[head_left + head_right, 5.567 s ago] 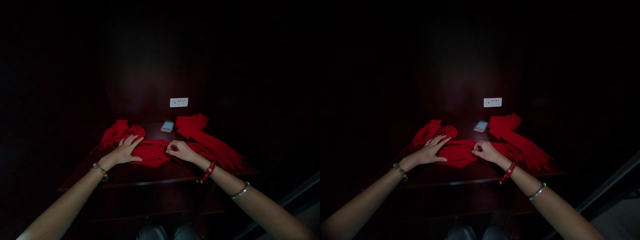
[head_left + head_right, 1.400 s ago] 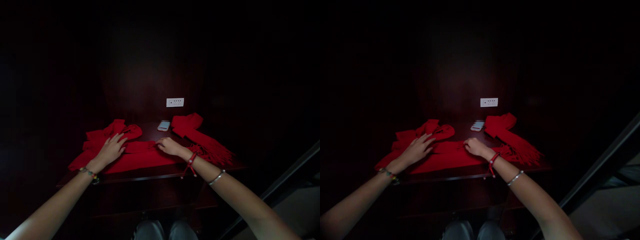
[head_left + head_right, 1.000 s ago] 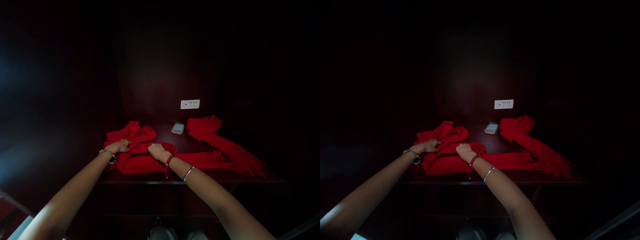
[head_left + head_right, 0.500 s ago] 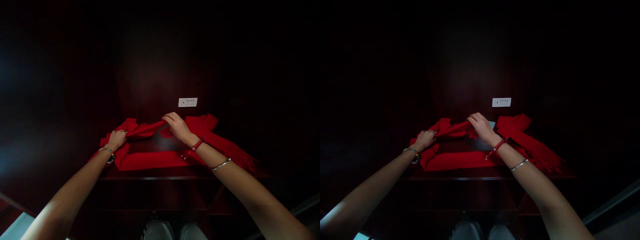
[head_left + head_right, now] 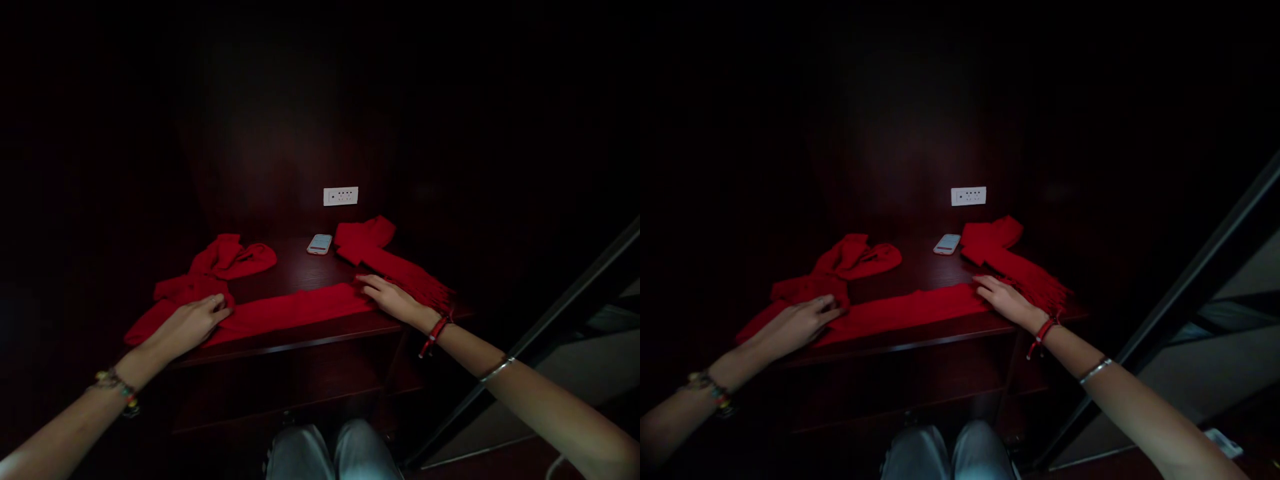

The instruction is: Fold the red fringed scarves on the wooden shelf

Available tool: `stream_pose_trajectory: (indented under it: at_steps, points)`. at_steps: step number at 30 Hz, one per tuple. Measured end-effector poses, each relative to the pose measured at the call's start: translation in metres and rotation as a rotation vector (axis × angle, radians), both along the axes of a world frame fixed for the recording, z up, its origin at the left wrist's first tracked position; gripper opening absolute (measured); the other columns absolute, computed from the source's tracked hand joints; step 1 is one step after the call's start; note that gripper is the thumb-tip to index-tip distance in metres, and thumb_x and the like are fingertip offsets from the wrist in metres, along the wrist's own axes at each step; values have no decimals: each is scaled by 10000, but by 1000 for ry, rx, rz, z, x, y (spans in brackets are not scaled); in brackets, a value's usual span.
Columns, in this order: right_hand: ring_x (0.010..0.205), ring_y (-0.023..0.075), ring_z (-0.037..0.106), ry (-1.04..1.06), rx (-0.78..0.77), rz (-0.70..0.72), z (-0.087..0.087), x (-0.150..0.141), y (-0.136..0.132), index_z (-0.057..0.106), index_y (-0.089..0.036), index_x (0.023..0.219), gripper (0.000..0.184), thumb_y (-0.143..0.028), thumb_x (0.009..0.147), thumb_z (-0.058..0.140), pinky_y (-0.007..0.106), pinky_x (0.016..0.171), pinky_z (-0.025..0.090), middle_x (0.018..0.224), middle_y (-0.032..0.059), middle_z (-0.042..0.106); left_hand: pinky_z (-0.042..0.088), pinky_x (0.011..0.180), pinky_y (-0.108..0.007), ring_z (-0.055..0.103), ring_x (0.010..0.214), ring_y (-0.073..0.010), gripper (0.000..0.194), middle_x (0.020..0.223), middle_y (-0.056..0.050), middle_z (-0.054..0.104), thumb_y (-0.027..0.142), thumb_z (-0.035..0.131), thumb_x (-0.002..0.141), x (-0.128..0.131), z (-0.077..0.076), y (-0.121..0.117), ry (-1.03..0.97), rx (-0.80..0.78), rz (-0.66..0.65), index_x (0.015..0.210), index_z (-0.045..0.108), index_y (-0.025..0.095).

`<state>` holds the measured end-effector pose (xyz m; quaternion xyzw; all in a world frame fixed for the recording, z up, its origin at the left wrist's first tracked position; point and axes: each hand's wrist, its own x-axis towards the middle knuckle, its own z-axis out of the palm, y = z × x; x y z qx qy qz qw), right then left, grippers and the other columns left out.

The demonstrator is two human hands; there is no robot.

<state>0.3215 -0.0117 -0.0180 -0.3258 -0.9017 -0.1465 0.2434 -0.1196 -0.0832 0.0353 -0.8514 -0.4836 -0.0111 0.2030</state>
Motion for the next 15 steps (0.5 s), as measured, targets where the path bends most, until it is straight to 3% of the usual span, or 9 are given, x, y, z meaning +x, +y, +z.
stream_pose_trajectory:
  at_steps: [3, 6, 9, 11, 13, 15]
  points:
    - [1006, 202, 511, 68, -78, -170, -12, 6, 7, 544, -135, 1050, 359, -26, 727, 431, 359, 856, 433, 1035, 116, 585, 461, 795, -344, 554, 949, -227, 412, 1079, -121, 542, 64, 336, 764, 8, -11, 6, 45, -19, 64, 1066, 591, 180]
    - [864, 181, 559, 133, -91, -274, 4, 13, 15, 584, -134, 976, 344, 1, 709, 413, 300, 775, 451, 898, 90, 613, 465, 802, -357, 548, 994, -246, 476, 1141, -133, 537, 32, 328, 738, 8, -7, 13, 70, -39, 121, 1129, 560, 172]
    - [850, 184, 540, 133, 66, -230, 30, 24, 12, 600, -145, 957, 311, -30, 759, 390, 303, 758, 440, 905, 94, 590, 464, 806, -339, 553, 999, -228, 535, 1161, -121, 544, 4, 303, 734, 3, -5, 16, 104, -48, 128, 1201, 502, 175]
    - [886, 201, 515, 75, 170, -164, 38, 33, 6, 594, -156, 989, 292, -73, 799, 389, 340, 784, 422, 934, 103, 576, 449, 830, -344, 552, 1007, -213, 554, 1178, -102, 541, -1, 288, 745, -2, -11, 13, 123, -37, 118, 1231, 469, 195]
    - [917, 214, 497, -26, 171, -87, 33, 42, 0, 590, -172, 1010, 283, -101, 814, 399, 378, 815, 403, 936, 102, 572, 430, 851, -360, 527, 1049, -211, 562, 1200, -84, 531, 3, 287, 752, -6, -19, 9, 128, -23, 99, 1243, 451, 221]
    - [938, 211, 492, -84, 78, -32, 19, 48, -5, 588, -187, 1017, 305, -82, 796, 407, 391, 836, 397, 940, 94, 566, 418, 855, -376, 482, 1107, -217, 570, 1230, -76, 507, 6, 290, 753, -10, -27, 6, 119, -8, 87, 1256, 432, 234]
